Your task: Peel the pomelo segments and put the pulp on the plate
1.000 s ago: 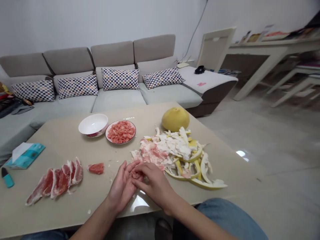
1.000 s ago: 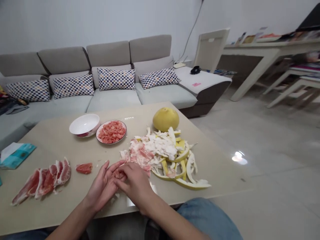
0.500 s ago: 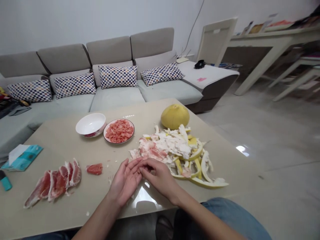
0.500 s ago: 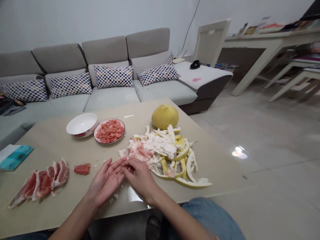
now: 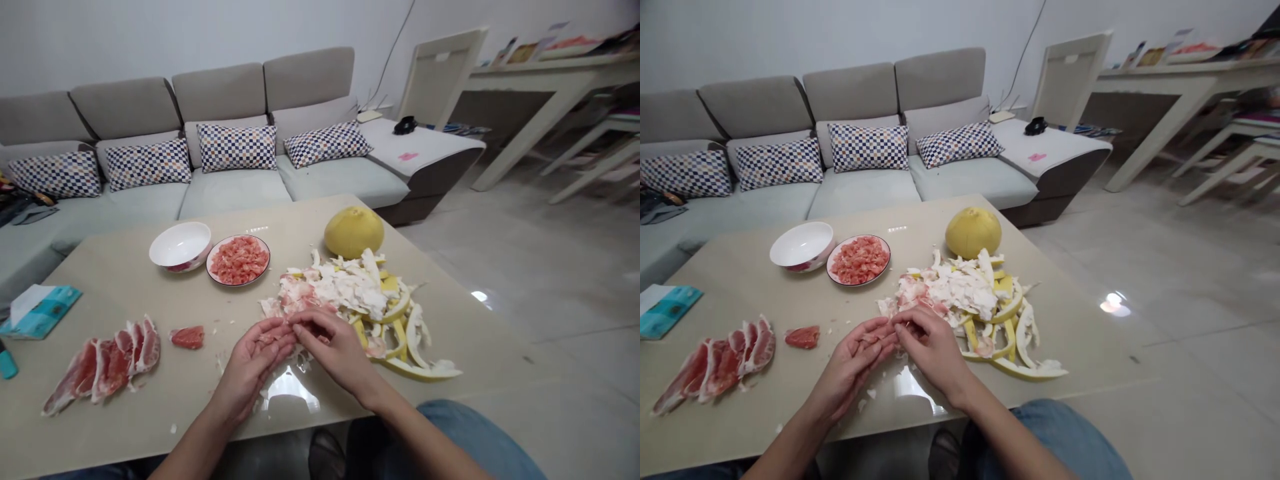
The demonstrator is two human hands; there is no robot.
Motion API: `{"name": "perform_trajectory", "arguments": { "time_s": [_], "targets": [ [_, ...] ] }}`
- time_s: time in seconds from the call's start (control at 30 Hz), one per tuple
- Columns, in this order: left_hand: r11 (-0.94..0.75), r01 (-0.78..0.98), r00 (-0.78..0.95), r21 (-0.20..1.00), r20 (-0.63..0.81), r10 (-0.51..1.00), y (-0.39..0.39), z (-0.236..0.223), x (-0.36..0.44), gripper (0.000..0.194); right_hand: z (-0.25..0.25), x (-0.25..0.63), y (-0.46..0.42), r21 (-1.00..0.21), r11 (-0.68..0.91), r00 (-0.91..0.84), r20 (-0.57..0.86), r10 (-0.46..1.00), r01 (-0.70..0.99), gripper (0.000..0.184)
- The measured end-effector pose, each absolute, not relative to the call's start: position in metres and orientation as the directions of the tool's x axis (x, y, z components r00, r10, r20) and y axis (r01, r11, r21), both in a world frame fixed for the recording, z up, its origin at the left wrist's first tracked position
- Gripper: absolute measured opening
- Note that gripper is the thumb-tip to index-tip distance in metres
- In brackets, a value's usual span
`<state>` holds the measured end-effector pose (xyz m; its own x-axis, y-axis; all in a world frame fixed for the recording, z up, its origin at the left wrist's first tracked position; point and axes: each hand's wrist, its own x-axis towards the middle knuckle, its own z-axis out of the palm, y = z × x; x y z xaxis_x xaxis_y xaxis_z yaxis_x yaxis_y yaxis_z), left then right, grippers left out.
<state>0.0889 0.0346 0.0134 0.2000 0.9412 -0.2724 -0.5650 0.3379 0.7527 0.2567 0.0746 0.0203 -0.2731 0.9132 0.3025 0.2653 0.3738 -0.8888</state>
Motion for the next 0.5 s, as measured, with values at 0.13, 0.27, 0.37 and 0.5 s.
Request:
{"name": "perform_trajectory", "arguments": {
  "time_s": [0.13,0.27,0.37,0.5],
  "targets": [
    [0.412,-0.615,0.278,0.672,-0.305,0.911,0.035,0.014,0.084,0.031,0.019,0.255,0.072,-0.854,0.447,-0.308,0.364,0.879,0.265,0.017],
    [0.487,-0.755,0.337,0.439,-0.377,0.863,0.043,0.005,0.078,0.025,0.017,0.254,0.071,-0.859,0.430,-0.258,0.365,0.895,0.277,0.013],
    [0.539,-0.817,0.421,0.206,-0.426,0.801,0.046,-0.002,0.075,0.041,0.015,0.253,0.071,-0.871,0.408,-0.239,0.350,0.906,0.273,0.013],
    [0.508,-0.849,0.403,0.145,-0.445,0.800,0.048,-0.002,0.075,0.047,0.015,0.253,0.072,-0.882,0.392,-0.254,0.329,0.910,0.262,0.012]
  ]
}}
